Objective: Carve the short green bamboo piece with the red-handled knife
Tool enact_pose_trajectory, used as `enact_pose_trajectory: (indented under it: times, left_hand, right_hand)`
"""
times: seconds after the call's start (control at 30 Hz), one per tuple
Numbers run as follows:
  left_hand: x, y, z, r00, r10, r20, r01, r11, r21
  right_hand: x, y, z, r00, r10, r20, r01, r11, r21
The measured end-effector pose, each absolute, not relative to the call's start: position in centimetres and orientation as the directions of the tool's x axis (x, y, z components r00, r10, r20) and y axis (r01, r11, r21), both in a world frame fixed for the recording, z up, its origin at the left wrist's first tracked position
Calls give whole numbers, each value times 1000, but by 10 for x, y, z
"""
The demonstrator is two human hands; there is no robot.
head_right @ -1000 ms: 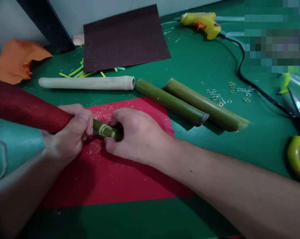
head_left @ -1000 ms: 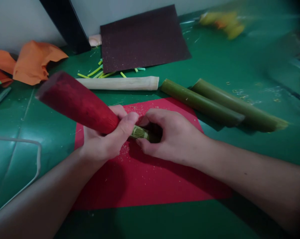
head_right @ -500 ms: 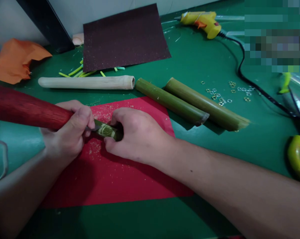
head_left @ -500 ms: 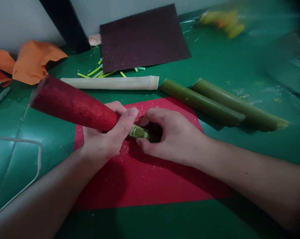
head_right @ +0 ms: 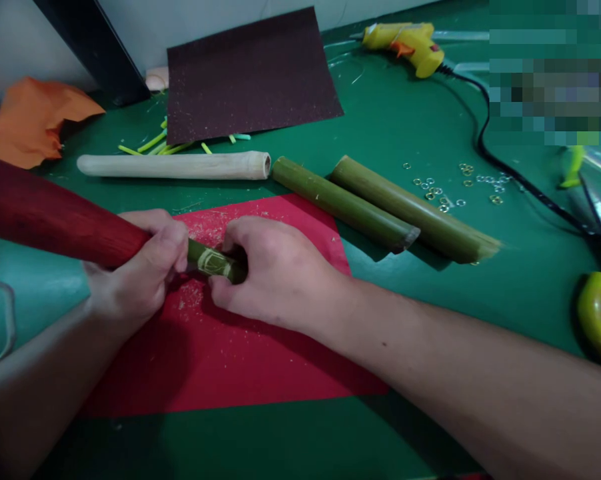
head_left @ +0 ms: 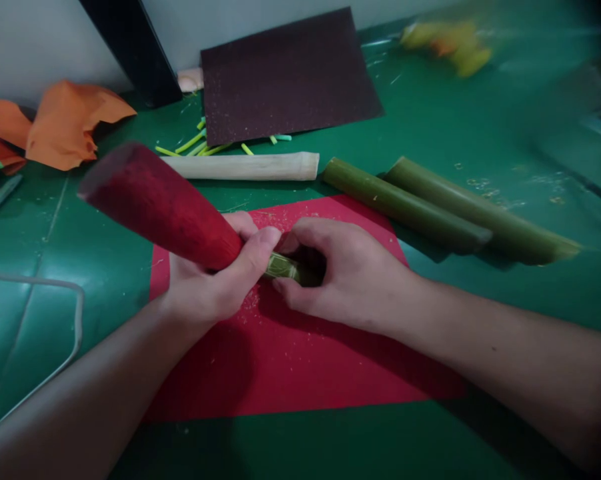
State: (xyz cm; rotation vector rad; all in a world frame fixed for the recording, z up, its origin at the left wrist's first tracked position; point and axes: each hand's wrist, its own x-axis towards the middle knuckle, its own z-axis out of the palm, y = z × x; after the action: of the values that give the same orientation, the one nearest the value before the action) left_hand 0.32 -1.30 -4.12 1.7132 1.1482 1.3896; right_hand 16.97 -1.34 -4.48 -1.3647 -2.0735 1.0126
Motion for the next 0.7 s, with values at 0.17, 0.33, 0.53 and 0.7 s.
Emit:
enact_pose_trajectory:
  times: [0.17, 0.33, 0.53, 0.7]
  left_hand:
    - [5, -13, -40, -22, 927, 374, 187, -364, 913]
    - [5, -13, -42, 48, 909, 414, 227, -414, 882]
    - [5, -13, -42, -11, 910, 414, 225, -401, 888]
    - [4, -13, -42, 34, 905, 425, 228, -421, 878]
  right_hand:
    - [170, -13, -45, -395, 919, -2, 580, 248, -776]
    - [170, -13, -44, -404, 915, -15, 579, 243, -778]
    - [169, -13, -44, -399, 917, -12, 580, 242, -778]
    - [169, -12, -44, -397, 918, -14, 583, 240, -776]
